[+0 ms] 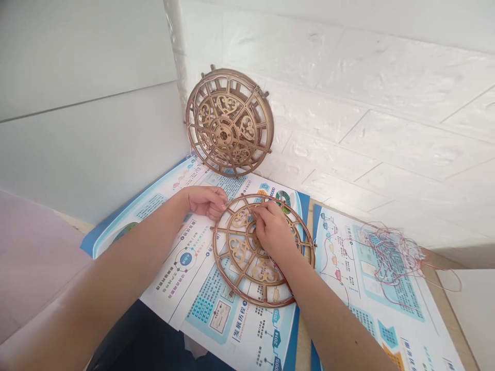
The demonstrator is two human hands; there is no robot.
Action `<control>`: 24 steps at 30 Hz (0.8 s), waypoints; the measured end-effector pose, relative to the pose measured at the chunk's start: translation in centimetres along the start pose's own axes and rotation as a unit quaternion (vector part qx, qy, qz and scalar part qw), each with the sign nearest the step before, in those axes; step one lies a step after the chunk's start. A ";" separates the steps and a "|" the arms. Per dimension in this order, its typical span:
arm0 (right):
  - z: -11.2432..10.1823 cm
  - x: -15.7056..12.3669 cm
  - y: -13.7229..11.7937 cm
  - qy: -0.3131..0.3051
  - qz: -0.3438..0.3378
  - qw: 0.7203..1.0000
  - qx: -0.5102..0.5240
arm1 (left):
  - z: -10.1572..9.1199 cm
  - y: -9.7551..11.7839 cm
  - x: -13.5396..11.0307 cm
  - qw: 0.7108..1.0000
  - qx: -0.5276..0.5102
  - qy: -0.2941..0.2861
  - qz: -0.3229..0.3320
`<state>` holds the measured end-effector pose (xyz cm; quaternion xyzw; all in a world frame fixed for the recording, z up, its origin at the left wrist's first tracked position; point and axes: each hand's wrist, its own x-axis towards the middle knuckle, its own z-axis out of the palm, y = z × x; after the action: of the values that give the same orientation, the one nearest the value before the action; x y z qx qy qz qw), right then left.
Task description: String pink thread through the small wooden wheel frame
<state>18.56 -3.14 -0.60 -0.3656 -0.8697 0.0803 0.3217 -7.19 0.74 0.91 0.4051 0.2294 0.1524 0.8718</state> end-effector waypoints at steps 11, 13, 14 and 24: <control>0.0 0.0 0.0 -0.006 0.024 1.000 -0.002 | -0.1 0.0 -0.1 1.000 -0.001 0.001 -0.001; 0.0 0.0 0.1 -0.012 0.024 1.000 0.000 | -0.1 0.0 -0.1 1.000 -0.001 0.002 -0.002; 0.0 0.0 0.1 -0.016 0.024 1.000 0.001 | 0.0 0.0 -0.1 1.000 -0.001 0.002 -0.001; 0.1 0.0 0.0 -0.013 0.033 0.999 -0.007 | 0.1 0.0 0.0 1.000 0.002 0.001 0.000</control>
<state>18.53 -3.12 -0.70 -0.3954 -0.8616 0.0898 0.3055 -7.17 0.70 1.00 0.4064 0.2304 0.1524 0.8710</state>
